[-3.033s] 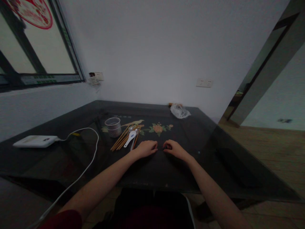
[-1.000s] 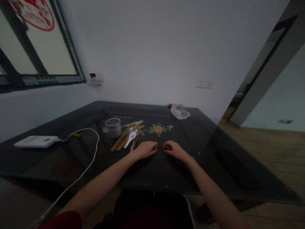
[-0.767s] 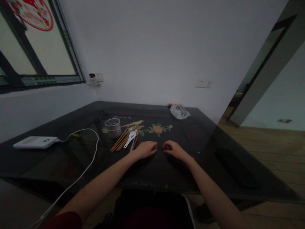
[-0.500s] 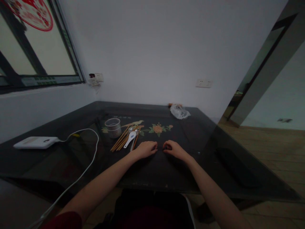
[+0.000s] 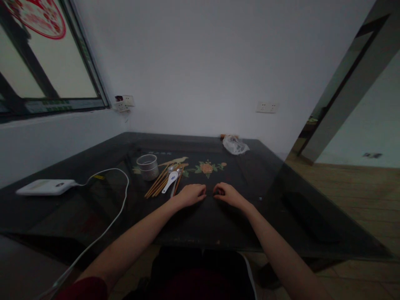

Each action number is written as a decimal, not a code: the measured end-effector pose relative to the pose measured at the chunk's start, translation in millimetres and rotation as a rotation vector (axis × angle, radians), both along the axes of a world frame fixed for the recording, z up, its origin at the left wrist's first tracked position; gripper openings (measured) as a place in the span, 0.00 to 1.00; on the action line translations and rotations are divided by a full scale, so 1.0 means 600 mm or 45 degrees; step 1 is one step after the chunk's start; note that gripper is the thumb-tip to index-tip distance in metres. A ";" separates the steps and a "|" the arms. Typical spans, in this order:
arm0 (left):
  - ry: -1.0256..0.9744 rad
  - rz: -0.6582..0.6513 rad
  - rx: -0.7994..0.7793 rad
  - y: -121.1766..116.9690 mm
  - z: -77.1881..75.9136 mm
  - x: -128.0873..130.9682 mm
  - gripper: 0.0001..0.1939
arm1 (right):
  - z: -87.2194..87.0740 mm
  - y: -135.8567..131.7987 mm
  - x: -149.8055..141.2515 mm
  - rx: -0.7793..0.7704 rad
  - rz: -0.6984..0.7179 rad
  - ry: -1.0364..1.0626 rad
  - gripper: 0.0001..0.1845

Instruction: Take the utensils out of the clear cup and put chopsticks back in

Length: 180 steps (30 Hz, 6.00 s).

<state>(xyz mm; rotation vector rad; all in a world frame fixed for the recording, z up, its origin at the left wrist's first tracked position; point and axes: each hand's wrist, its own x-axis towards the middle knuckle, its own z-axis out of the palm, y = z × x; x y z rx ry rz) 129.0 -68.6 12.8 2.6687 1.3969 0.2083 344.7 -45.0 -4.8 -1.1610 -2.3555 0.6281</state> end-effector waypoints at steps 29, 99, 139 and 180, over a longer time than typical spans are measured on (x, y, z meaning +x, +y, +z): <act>0.020 0.004 -0.020 -0.002 0.005 0.002 0.06 | -0.009 0.007 0.002 0.021 0.004 -0.014 0.09; 0.021 0.978 -0.058 0.002 0.018 -0.251 0.15 | -0.023 -0.004 -0.383 0.252 -0.228 -0.078 0.21; 0.011 0.871 -0.045 0.019 -0.008 -0.243 0.15 | -0.017 -0.009 -0.358 0.280 -0.152 -0.133 0.20; 0.105 0.259 -0.130 0.009 0.021 0.109 0.20 | -0.050 0.017 0.049 0.361 -0.172 -0.159 0.15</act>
